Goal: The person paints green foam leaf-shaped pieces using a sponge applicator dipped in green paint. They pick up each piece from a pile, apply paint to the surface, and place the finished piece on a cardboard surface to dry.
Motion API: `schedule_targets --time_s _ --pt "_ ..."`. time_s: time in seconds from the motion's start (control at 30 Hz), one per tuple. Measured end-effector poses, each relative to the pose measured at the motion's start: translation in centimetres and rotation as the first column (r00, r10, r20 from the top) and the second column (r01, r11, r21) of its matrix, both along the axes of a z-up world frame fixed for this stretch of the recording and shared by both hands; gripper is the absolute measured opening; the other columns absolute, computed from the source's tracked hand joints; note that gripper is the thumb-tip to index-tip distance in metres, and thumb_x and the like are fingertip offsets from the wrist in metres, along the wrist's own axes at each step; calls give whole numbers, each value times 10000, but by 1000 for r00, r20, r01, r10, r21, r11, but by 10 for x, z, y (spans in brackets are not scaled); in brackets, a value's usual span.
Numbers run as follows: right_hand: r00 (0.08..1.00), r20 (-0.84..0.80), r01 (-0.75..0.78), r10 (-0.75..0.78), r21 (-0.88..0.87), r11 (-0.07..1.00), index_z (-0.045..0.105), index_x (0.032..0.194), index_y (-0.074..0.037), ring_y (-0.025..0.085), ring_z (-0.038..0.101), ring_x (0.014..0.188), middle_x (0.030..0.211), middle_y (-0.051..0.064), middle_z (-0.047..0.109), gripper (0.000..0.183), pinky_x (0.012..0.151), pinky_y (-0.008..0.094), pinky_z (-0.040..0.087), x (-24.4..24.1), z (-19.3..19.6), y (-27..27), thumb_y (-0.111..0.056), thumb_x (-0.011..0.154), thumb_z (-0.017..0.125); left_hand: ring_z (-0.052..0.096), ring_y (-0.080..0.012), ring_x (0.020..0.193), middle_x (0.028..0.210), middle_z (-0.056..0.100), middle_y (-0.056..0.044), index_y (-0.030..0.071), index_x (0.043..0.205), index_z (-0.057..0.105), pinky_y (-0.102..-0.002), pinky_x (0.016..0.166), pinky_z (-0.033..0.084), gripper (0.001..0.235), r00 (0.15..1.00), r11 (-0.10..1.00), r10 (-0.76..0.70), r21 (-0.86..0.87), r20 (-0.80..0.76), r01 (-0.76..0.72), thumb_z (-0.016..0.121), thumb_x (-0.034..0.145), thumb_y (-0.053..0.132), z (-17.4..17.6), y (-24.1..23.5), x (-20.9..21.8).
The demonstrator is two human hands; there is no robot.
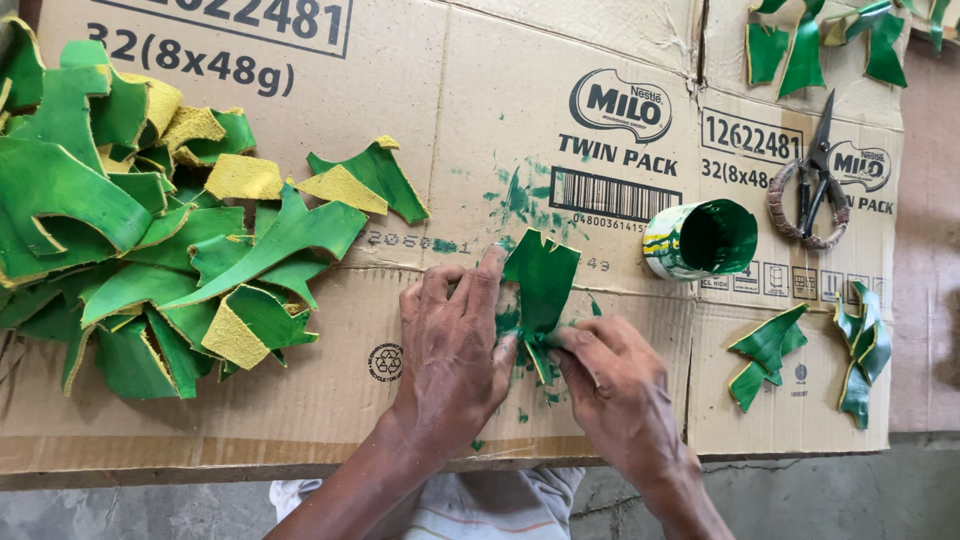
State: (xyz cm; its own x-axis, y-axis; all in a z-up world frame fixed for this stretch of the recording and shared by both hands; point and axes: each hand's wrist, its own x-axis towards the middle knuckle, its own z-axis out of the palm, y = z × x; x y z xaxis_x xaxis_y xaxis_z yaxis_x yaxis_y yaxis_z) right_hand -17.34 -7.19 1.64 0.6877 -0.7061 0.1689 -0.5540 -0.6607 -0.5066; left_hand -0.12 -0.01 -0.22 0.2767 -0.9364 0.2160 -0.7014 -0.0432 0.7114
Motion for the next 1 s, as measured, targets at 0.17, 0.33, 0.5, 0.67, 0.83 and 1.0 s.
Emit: schedule_targets --time_s 0.17,0.33,0.5,0.67,0.83,1.0 --pt "998 -23 55 -54 77 996 694 960 -34 308 672 816 917 108 683 179 687 411 533 -16 -6 14 -23 795 764 521 -330 1099 1142 607 -138 -28 1435 413 -517 966 366 857 1000 1000 14 -3 1 -14 818 689 90 -1 -1 -2" --pt "997 50 51 -64 218 975 727 943 -59 232 713 781 881 70 710 224 645 340 566 -52 -12 43 -23 734 801 531 -329 1137 1131 619 -130 -30 1440 435 -516 978 363 791 1000 998 -20 -56 7 21 737 710 11 2 3 0" --pt "986 154 29 -61 205 978 733 937 -81 182 694 757 846 44 717 265 636 309 558 -70 -28 50 -31 700 840 539 -364 1192 1259 596 -209 -53 1437 437 -503 1045 421 672 1000 1000 17 -22 9 -17 635 795 -61 8 -2 -1" --pt "971 199 90 -128 192 977 737 920 -93 172 693 710 813 34 716 265 611 304 560 -72 -29 46 -43 688 853 521 -389 1219 1319 553 -231 -34 1468 381 -498 1064 420 718 997 987 -57 152 48 49 657 805 -28 20 -21 -1" --pt "949 288 97 -130 127 987 732 925 -69 192 674 694 808 52 705 257 626 302 548 -78 -29 31 -45 696 845 247 -490 1471 1567 287 -282 66 1582 144 -584 1163 210 1200 954 930 -282 274 99 247 836 604 117 22 -34 2" --pt "920 363 117 -151 115 987 739 909 -68 172 675 665 771 57 704 258 608 285 554 -82 -29 24 -66 680 856 147 -418 1509 1636 218 -175 198 1627 65 -540 1171 122 1241 915 840 -394 439 89 319 841 662 131 27 -49 -2"
